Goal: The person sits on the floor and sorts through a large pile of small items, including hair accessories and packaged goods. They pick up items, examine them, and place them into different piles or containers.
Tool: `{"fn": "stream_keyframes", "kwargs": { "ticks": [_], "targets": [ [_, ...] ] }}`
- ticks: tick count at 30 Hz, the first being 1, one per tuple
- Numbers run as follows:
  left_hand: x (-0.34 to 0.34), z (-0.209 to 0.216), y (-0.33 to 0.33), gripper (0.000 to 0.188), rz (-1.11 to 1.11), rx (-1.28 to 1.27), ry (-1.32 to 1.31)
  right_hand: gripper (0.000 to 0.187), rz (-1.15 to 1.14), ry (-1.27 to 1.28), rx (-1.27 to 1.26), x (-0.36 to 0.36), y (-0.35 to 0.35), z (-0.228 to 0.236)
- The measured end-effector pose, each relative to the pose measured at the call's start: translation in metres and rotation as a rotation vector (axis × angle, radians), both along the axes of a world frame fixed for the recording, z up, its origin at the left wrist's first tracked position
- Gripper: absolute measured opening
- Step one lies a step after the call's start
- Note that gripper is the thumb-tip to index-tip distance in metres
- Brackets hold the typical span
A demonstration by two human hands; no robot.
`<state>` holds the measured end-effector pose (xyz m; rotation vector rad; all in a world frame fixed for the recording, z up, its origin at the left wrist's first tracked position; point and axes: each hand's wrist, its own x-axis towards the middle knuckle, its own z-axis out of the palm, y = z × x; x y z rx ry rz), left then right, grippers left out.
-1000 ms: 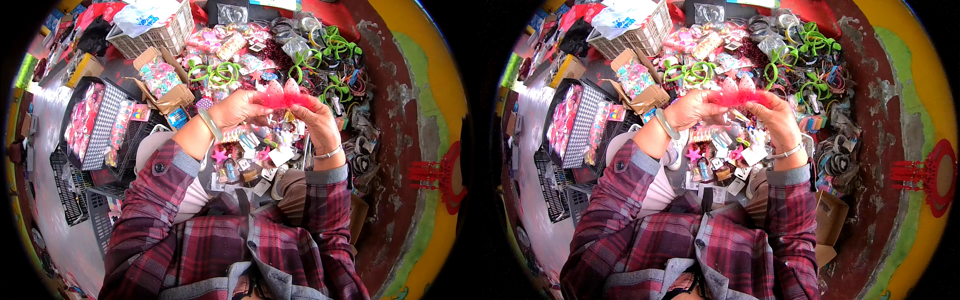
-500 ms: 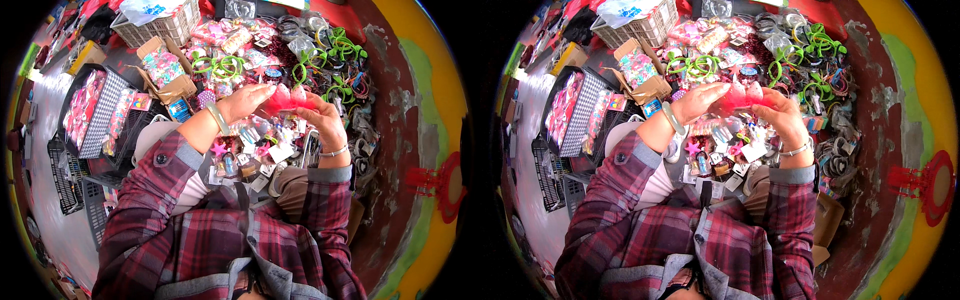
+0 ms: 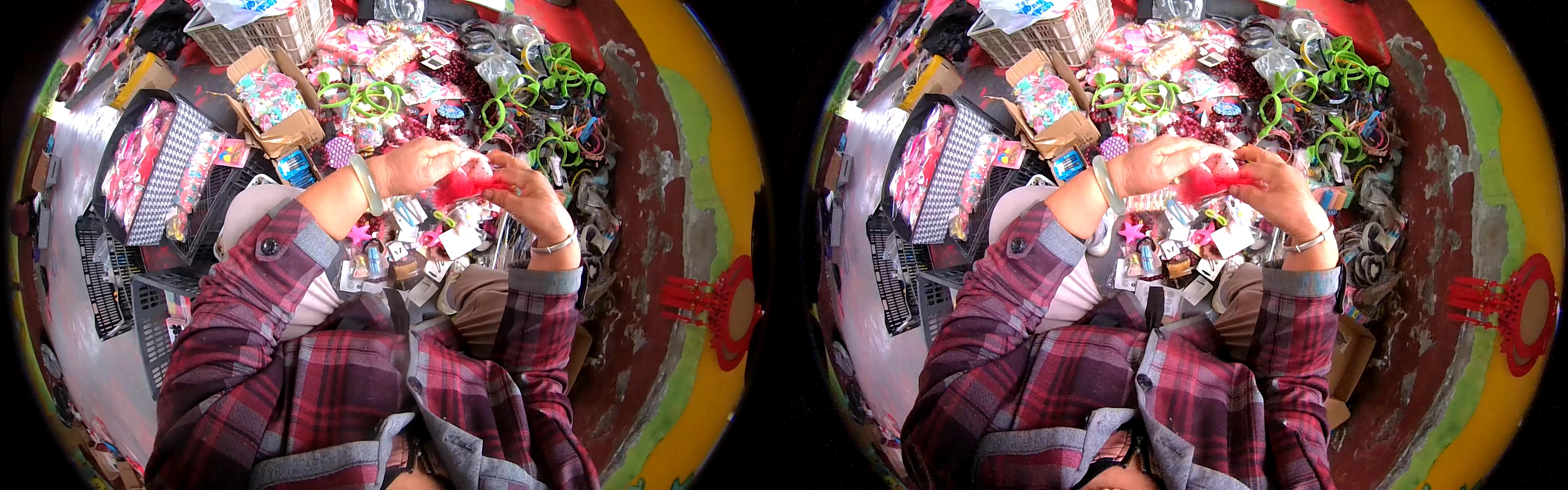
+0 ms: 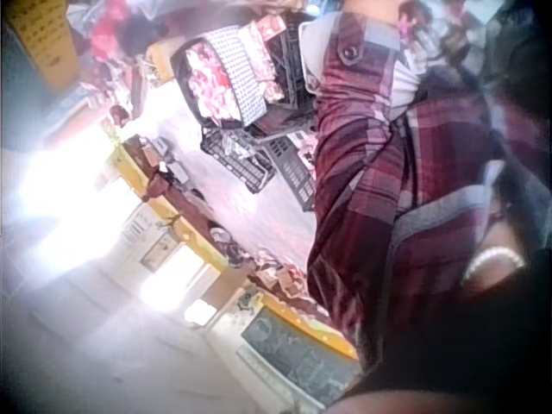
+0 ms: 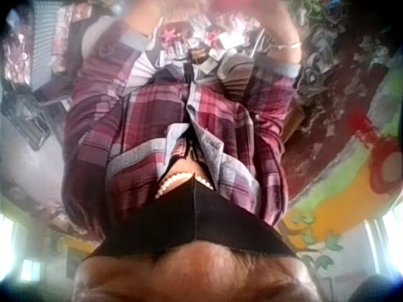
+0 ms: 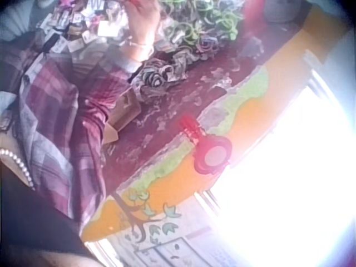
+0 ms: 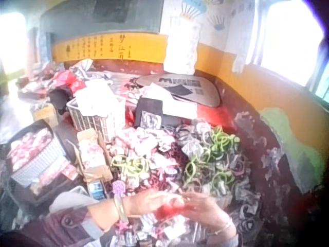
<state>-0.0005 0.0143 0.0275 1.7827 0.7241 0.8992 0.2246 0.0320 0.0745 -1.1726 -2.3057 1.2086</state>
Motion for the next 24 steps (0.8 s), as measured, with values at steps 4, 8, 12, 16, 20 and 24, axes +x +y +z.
{"fn": "stream_keyframes", "kwargs": {
  "ticks": [4, 8, 12, 16, 20, 24],
  "targets": [
    [0.002, -0.002, 0.000, 0.038, 0.017, 0.061, 0.016, 0.021, 0.064, -0.062, 0.092, -0.005, -0.003, 0.004],
    [0.006, -0.004, -0.001, 0.037, 0.022, 0.109, 0.035, 0.019, 0.151, -0.047, 0.231, -0.007, -0.005, 0.002],
    [0.009, -0.005, -0.002, 0.038, 0.017, 0.000, 0.073, 0.017, 0.228, -0.055, 0.412, -0.012, -0.006, 0.002],
    [0.010, -0.002, -0.003, 0.038, -0.022, -0.017, 0.034, 0.015, 0.170, -0.081, 0.301, -0.013, -0.006, -0.003],
    [0.011, 0.000, -0.005, 0.038, -0.020, -0.056, 0.010, 0.017, 0.157, 0.023, 0.293, -0.021, -0.010, -0.003],
    [0.014, -0.002, -0.004, 0.038, -0.023, -0.141, -0.038, 0.019, 0.120, -0.004, 0.243, -0.019, -0.008, -0.011]
  ]
}}
